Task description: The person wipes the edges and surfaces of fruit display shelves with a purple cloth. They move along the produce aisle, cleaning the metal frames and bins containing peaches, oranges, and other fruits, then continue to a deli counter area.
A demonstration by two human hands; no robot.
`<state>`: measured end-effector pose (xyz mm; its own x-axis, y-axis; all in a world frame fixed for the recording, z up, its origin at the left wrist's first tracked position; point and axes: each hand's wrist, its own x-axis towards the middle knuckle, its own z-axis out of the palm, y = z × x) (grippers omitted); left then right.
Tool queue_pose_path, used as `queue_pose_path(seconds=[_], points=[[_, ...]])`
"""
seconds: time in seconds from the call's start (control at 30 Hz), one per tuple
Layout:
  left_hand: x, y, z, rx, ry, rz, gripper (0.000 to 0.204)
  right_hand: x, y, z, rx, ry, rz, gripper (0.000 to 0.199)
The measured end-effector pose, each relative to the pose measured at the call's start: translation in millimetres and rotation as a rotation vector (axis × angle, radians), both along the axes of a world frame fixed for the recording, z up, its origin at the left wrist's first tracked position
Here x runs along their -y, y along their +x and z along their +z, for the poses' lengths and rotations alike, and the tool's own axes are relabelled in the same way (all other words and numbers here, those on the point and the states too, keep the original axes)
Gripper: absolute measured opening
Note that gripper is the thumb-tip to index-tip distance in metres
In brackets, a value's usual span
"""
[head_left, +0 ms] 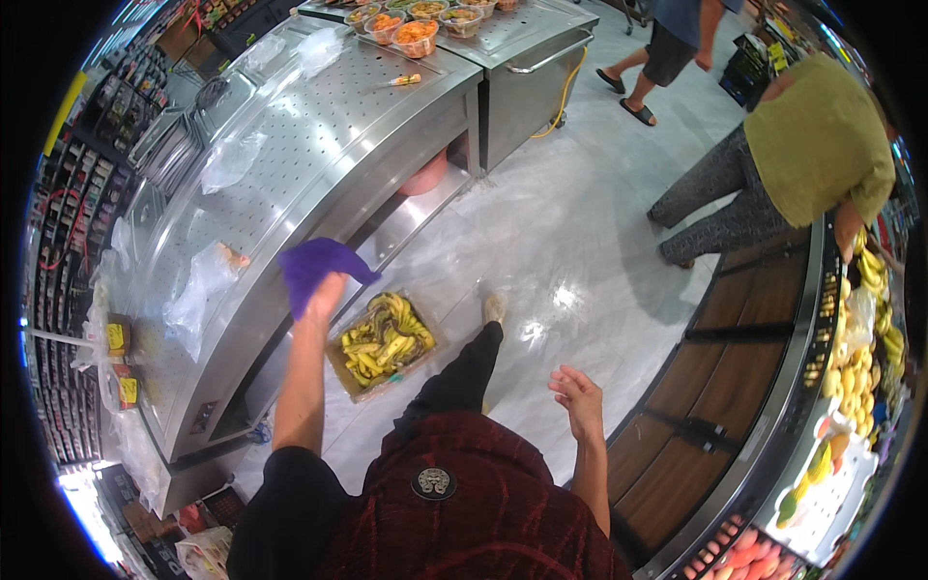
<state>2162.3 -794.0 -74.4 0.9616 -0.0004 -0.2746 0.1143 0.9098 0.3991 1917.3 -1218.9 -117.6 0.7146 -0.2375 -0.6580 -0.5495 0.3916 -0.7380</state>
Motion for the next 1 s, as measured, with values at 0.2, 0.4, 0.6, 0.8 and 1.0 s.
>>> queue_pose_path(seconds=[0.2,0.4,0.6,0.8,1.0], points=[[-79.6,134.6,-63.2,0.406,0.923,0.130,0.019,60.2,73.8,-8.2,-0.106,-0.090,0.031,0.033],[-54.1,231.7,-179.9,-0.295,2.352,0.092,0.055,118.7,158.6,16.6,-0.193,-0.204,-0.005,0.031],[55.5,321.9,-225.3,-0.466,2.649,-0.054,0.063,123.1,246.0,20.3,-0.256,-0.158,0.071,0.032],[162.0,386.0,-157.7,0.115,2.682,0.119,0.058,122.6,333.2,9.2,-0.239,-0.144,0.356,0.035],[159.5,396.7,-138.1,0.297,2.514,0.128,0.050,143.4,401.5,12.4,-0.262,-0.162,0.415,0.034]])
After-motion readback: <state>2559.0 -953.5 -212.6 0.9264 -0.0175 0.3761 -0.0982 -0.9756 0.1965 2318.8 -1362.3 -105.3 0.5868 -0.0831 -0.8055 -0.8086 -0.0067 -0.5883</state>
